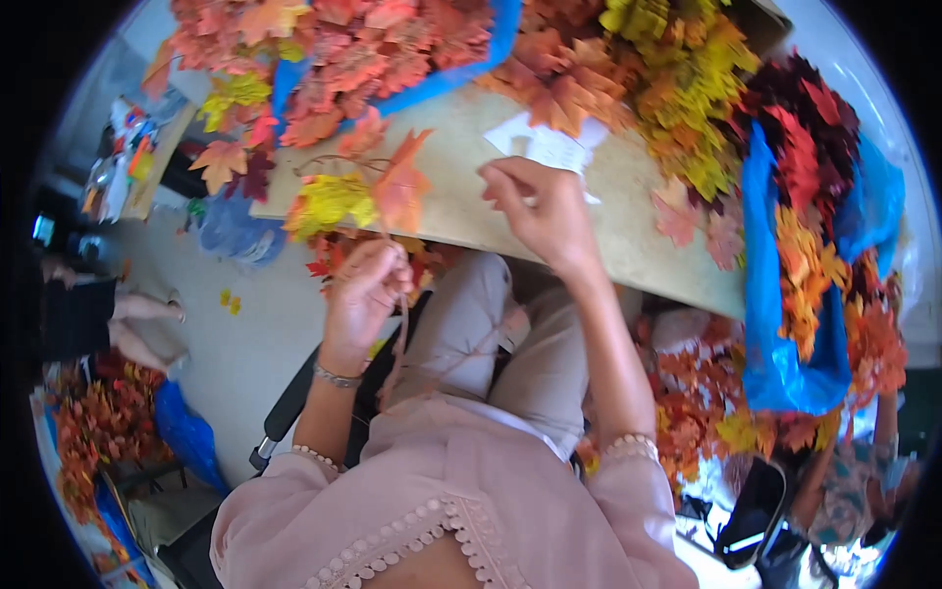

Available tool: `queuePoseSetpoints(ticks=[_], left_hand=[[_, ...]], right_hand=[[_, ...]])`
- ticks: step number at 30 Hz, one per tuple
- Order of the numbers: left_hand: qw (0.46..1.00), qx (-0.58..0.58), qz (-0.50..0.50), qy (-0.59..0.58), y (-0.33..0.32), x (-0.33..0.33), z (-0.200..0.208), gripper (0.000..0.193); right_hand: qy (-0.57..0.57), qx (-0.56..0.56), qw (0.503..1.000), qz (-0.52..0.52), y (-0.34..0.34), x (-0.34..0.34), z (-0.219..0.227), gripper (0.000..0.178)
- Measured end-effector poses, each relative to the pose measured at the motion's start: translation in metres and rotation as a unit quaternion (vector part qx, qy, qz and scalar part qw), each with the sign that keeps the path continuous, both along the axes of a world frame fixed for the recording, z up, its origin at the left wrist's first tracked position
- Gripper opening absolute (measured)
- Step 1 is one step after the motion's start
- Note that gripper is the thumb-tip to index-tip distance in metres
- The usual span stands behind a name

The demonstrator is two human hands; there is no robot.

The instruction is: The person assembles artificial autumn leaf garlands by hand, attaching individual artificial leaves to plastic stems.

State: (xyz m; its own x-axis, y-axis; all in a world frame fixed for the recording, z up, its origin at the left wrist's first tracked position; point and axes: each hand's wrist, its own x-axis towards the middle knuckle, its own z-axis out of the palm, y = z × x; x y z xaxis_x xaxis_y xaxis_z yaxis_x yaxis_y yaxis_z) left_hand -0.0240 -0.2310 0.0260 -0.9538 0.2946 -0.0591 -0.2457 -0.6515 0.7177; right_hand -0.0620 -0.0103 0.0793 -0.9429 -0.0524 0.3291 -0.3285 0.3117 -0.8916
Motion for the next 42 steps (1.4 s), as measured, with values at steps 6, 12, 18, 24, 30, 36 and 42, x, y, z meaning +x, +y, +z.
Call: queuePoseSetpoints(ticks=[6, 12, 18, 24, 30, 36, 42], left_hand=[[1.000, -0.003, -0.002, 0.008, 0.004, 0.000, 0.008, 0.013], [1.000, 0.004, 0.015, -0.002, -0.002, 0.002, 0.016, 0.012], [1.000, 0.024, 0.004, 0.002, -0.012, -0.006, 0.015, 0.010], [1.000, 0.023, 0.007, 0.002, -0.017, -0.010, 0.010, 0.009], [1.000, 0.026, -0.002, 0.005, -0.016, -0.011, 0.010, 0.009], [1.000, 0.027, 0.006, 0.000, -0.021, -0.008, 0.006, 0.010], [1.000, 0.026, 0.004, 0.006, -0.021, -0.007, 0.004, 0.009]], right_hand=[[0.062, 0.058, 0.996, -0.014, -0.016, -0.088, 0.022, 0.019], [0.126, 0.187, 0.970, -0.089, -0.029, -0.207, 0.030, 0.024], [0.062, 0.380, 0.912, -0.143, -0.014, -0.261, 0.016, 0.021], [0.086, 0.333, 0.931, -0.123, -0.012, -0.268, 0.021, 0.025], [0.027, 0.403, 0.910, -0.098, -0.013, -0.268, 0.017, 0.024], [0.143, 0.396, 0.903, -0.088, -0.038, -0.263, 0.045, 0.019], [0.278, 0.391, 0.868, 0.129, -0.072, -0.287, 0.027, 0.027]])
